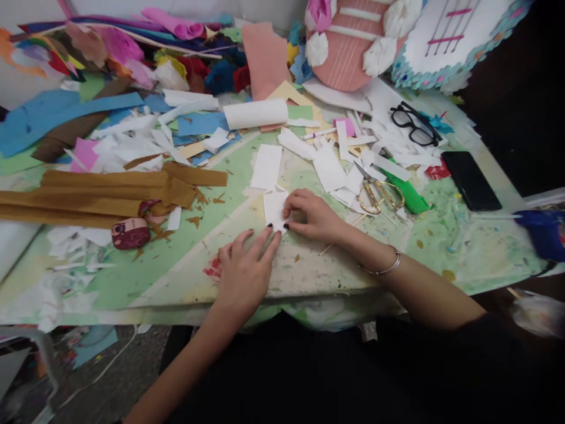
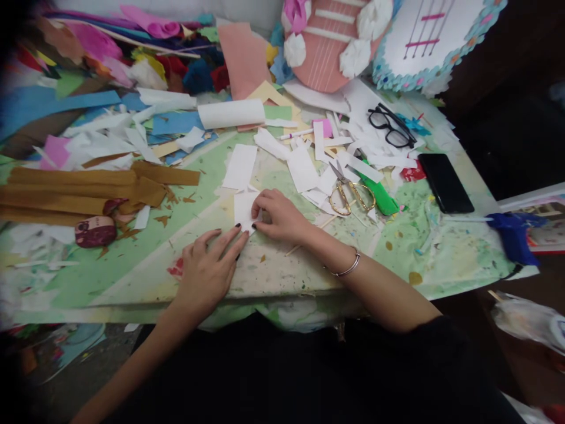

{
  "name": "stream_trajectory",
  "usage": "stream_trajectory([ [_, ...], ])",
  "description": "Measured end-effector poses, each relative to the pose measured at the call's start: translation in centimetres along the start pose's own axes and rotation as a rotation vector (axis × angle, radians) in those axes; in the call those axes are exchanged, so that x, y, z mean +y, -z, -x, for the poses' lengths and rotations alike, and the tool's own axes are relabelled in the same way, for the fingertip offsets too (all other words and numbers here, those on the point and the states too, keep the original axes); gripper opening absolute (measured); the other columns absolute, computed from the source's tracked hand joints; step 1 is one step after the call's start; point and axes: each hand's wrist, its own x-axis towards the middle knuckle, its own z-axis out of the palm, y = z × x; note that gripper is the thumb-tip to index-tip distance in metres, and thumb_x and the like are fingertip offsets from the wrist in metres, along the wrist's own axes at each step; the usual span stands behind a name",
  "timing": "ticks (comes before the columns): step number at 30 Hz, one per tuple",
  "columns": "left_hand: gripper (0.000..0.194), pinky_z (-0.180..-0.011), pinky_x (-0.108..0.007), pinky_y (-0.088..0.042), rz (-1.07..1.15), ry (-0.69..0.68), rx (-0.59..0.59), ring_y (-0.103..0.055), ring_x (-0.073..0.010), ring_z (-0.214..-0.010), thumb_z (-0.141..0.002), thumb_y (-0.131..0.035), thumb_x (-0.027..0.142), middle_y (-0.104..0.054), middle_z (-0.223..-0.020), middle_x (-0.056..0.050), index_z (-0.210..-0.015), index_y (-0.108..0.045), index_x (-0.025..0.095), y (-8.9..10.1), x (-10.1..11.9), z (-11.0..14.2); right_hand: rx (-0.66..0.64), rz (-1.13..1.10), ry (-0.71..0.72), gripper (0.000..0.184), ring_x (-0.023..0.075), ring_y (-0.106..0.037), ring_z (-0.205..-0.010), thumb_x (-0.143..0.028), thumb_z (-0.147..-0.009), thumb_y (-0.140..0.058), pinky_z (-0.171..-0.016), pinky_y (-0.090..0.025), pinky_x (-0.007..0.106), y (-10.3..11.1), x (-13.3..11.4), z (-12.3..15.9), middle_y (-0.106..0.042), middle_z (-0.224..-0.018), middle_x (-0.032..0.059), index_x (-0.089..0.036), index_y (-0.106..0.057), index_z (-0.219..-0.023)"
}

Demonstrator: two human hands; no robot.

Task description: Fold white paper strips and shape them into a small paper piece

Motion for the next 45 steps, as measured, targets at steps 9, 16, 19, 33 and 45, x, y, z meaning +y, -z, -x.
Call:
stream_trajectory([
  [9,0.050,-0.084,-0.052,-0.036,0.017,-0.009,0.008,-0.044,-0.0353,-0.118,-0.090,-0.042,0.015,-0.051,-0.141,-0.006,-0.138,-0.047,0.026,-0.1,-0.1,0.0,0.020,-0.017,0.004,0.006,0.0201,-0.051,-0.090,-0.013,-0.074,-0.061,-0.084,-0.042,0.036,-0.2,0.1,0.2,-0.055,-0.091,0.0064,-0.018,-0.058,-0.072],
  [16,0.050,-0.085,-0.053,-0.034,0.031,0.001,-0.027,-0.043,-0.0366,-0.118,-0.088,-0.043,0.014,-0.050,-0.142,-0.004,-0.137,-0.048,0.023,0.1,-0.1,-0.2,0.011,-0.035,0.004,0.006,0.0197,-0.051,-0.090,-0.013,-0.075,-0.061,-0.085,-0.041,0.037,-0.1,0.1,0.1,-0.054,-0.091,0.0067,-0.017,-0.058,-0.072],
  [19,0.048,-0.084,-0.053,-0.035,0.044,-0.009,-0.015,-0.043,-0.0369,-0.116,-0.087,-0.046,0.015,-0.052,-0.140,-0.004,-0.135,-0.051,0.024,0.2,-0.1,-0.3,0.009,-0.041,-0.001,0.005,0.0197,-0.051,-0.090,-0.013,-0.074,-0.061,-0.085,-0.041,0.036,-0.1,0.1,0.1,-0.054,-0.091,0.0068,-0.017,-0.058,-0.072],
  [33,0.051,-0.085,-0.051,-0.035,0.038,0.019,-0.054,-0.043,-0.0355,-0.116,-0.087,-0.045,0.016,-0.054,-0.138,-0.004,-0.137,-0.047,0.023,0.6,0.3,-0.8,0.016,-0.019,0.007,0.006,0.0197,-0.052,-0.090,-0.013,-0.075,-0.061,-0.085,-0.041,0.035,-0.2,0.1,0.1,-0.055,-0.091,0.0066,-0.017,-0.058,-0.072],
  [45,0.050,-0.082,-0.054,-0.035,-0.030,0.000,-0.116,-0.041,-0.0381,-0.120,-0.087,-0.045,0.017,-0.051,-0.140,-0.004,-0.137,-0.049,0.027,1.0,0.5,-0.8,0.063,0.172,-0.299,0.010,0.0243,-0.048,-0.095,-0.025,-0.072,-0.073,-0.080,-0.029,0.036,0.8,0.8,0.1,-0.061,-0.091,0.0056,-0.018,-0.065,-0.073],
])
